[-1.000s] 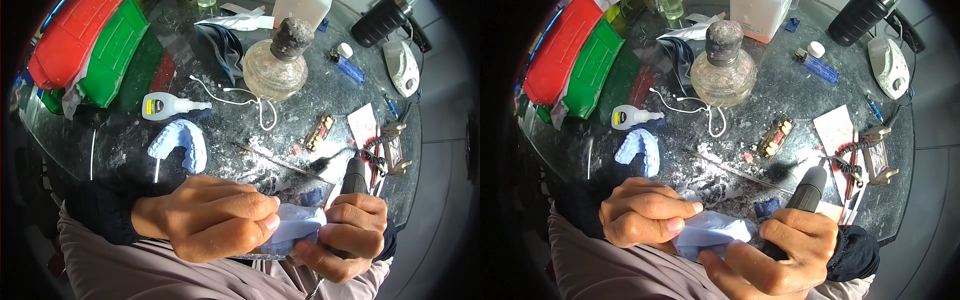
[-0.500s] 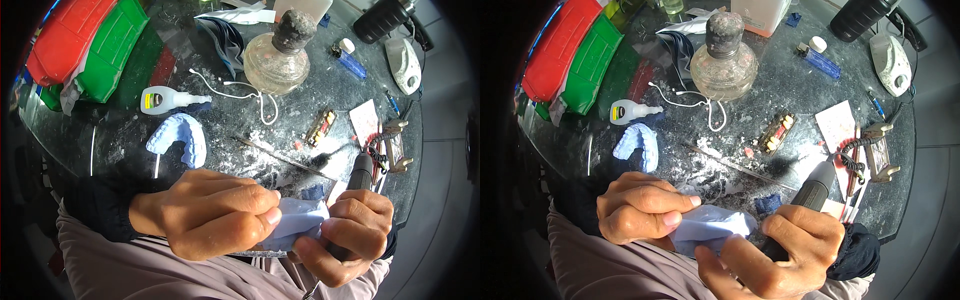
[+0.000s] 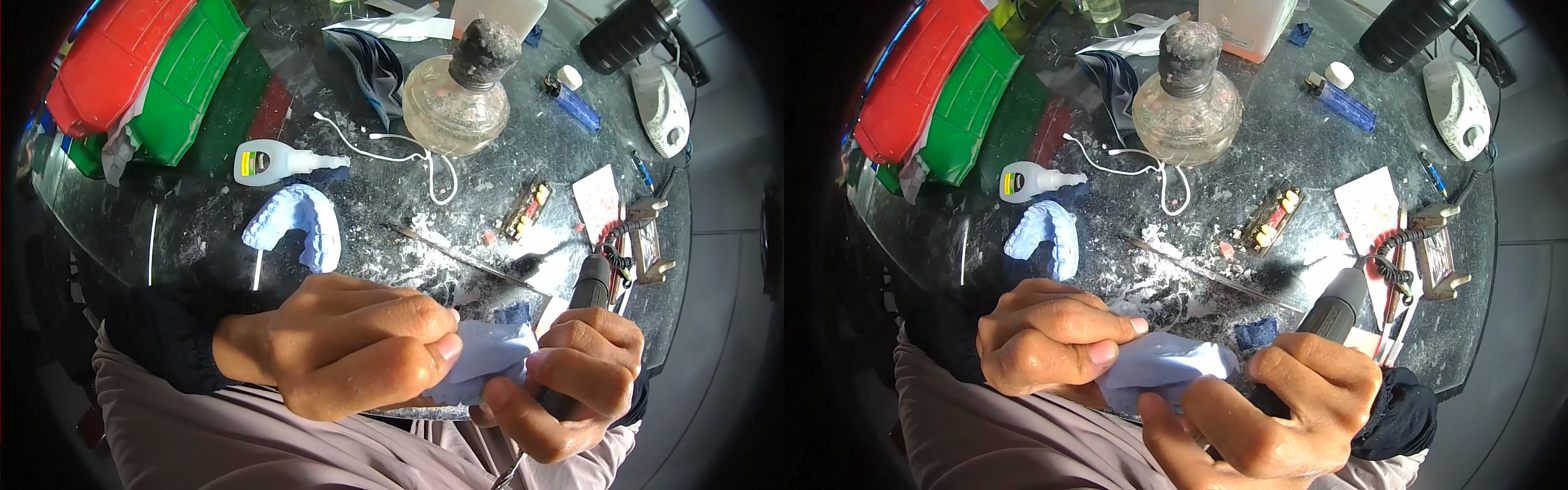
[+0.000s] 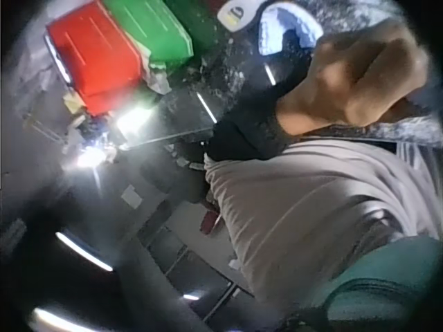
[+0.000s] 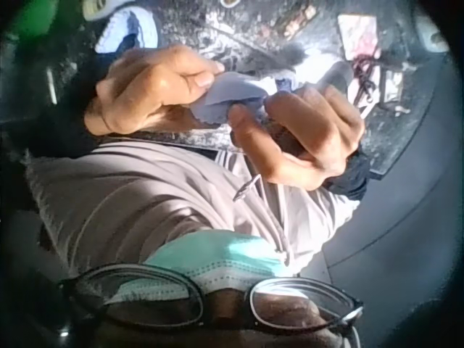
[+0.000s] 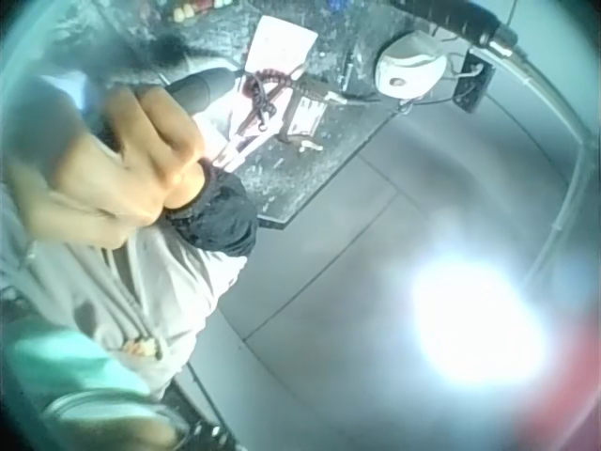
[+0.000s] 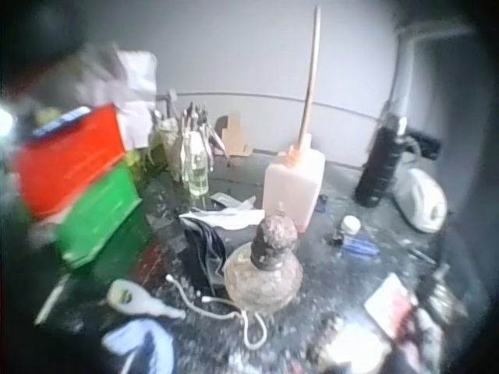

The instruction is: The person shaves a dental model by hand and using a rotary tool, periodically cleaning the model with a cloth.

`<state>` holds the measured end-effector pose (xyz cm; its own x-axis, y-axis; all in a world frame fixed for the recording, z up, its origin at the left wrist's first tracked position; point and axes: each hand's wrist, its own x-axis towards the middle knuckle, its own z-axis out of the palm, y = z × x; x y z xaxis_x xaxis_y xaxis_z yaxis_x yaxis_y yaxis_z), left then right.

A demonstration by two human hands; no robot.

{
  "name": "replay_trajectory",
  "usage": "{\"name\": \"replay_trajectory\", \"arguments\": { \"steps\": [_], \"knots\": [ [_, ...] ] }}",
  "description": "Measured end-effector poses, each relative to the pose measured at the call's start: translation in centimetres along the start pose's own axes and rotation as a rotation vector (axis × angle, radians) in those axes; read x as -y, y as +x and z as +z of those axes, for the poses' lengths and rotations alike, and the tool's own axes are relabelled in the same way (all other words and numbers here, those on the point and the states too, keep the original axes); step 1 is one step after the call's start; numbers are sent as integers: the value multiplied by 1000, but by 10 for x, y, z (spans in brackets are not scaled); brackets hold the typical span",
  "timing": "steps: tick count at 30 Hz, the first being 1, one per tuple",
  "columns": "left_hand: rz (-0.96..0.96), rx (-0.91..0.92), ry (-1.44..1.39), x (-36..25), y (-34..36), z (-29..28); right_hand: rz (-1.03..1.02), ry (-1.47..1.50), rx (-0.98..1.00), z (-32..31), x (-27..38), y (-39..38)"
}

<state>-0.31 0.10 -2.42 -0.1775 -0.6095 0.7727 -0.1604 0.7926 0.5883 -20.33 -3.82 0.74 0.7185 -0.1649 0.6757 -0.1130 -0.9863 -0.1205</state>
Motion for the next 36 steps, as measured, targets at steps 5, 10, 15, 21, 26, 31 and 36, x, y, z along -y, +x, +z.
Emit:
{"name": "replay_trajectory", "arguments": {
  "steps": [5, 10, 15, 21, 26, 31, 36],
  "knots": [
    [-39, -2, -20, 1, -2, 1, -10, 26, 8, 3, -5, -3],
    [46, -28, -15, 4, -4, 1, 27, 146, -167, 9, -3, -10],
    [101, 40, 68, 2, 2, -6, 95, 290, -92, -3, -6, -8],
    [165, 96, 137, 1, 3, -12, 106, 350, -94, -1, -6, -11],
    [166, 99, 162, 2, 3, -13, 93, 302, 39, -9, -8, -3],
    [175, 101, 177, 2, 3, -13, 96, 285, 49, -8, -7, -4],
    [165, 102, 165, 2, 3, -13, 90, 279, 47, -8, -7, -6]
  ]
}}
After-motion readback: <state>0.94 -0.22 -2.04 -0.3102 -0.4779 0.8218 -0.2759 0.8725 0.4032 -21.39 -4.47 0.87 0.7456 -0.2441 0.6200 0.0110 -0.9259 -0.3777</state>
